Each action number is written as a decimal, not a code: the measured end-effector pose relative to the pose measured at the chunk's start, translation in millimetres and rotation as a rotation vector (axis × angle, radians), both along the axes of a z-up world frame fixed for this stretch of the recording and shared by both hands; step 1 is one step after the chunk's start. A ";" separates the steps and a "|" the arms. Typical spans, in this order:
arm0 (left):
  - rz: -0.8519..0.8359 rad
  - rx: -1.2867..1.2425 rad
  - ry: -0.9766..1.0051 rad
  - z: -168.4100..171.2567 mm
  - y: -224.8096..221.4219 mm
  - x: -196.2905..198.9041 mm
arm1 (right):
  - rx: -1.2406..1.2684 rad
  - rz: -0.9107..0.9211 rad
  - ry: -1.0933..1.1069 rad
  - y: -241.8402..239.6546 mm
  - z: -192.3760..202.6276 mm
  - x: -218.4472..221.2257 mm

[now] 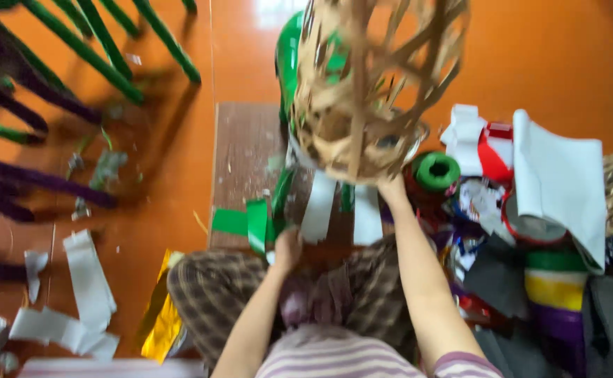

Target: Apply glue-soaked paper strips to a paper-mache animal sculpture and assemble components

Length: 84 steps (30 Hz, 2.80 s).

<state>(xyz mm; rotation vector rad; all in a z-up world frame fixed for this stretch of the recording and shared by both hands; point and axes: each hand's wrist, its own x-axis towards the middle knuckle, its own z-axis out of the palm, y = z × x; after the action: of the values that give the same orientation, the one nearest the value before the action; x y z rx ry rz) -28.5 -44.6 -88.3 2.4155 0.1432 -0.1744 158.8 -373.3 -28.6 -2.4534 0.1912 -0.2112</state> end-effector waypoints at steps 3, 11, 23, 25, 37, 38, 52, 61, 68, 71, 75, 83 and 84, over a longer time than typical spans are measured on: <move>-0.202 0.412 -0.030 -5.5 -22.5 12.3 | -0.014 -0.035 0.079 5.2 2.5 21.3; 0.163 0.416 0.003 13.7 -42.7 36.4 | -0.279 -0.150 0.306 -29.7 32.1 32.8; 0.276 -0.112 0.156 -19.3 9.1 9.5 | 1.018 -0.212 0.243 12.6 78.5 -108.8; 0.278 -0.092 0.152 -23.5 14.1 9.4 | 1.131 -0.183 0.260 6.2 95.2 -139.4; 0.384 -0.343 0.236 -47.4 25.2 -17.1 | 1.090 0.029 0.564 47.4 142.4 -263.6; 0.415 -0.378 0.247 -45.4 24.9 -13.8 | 0.970 0.035 0.589 68.5 142.4 -257.4; 0.495 -0.629 0.383 -54.3 22.0 -13.0 | -0.183 0.410 0.559 193.6 106.7 -139.2; 0.671 -1.324 0.681 6.9 15.1 -3.2 | -0.320 0.424 0.636 162.2 127.2 -258.5; 0.756 -1.533 0.694 36.9 19.9 0.1 | -0.070 0.411 0.569 127.2 143.0 -286.5; 0.756 -1.482 0.651 11.5 12.2 -2.0 | 0.073 0.397 0.532 139.0 138.9 -295.6; 0.784 -1.455 0.647 -26.9 11.5 -4.3 | 0.083 0.325 0.604 153.0 145.6 -307.7; 0.809 -1.301 0.667 -13.7 10.2 -9.0 | -0.045 0.275 0.536 127.4 156.4 -258.7; 0.794 -1.300 0.658 -2.2 7.6 -7.6 | -0.042 0.268 0.522 134.4 141.9 -242.7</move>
<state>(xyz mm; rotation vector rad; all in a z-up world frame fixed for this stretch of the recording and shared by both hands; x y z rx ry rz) -36.1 -37.0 -90.5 0.8376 0.9286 -0.4894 -83.9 -238.9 113.3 -2.4961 0.0780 0.5501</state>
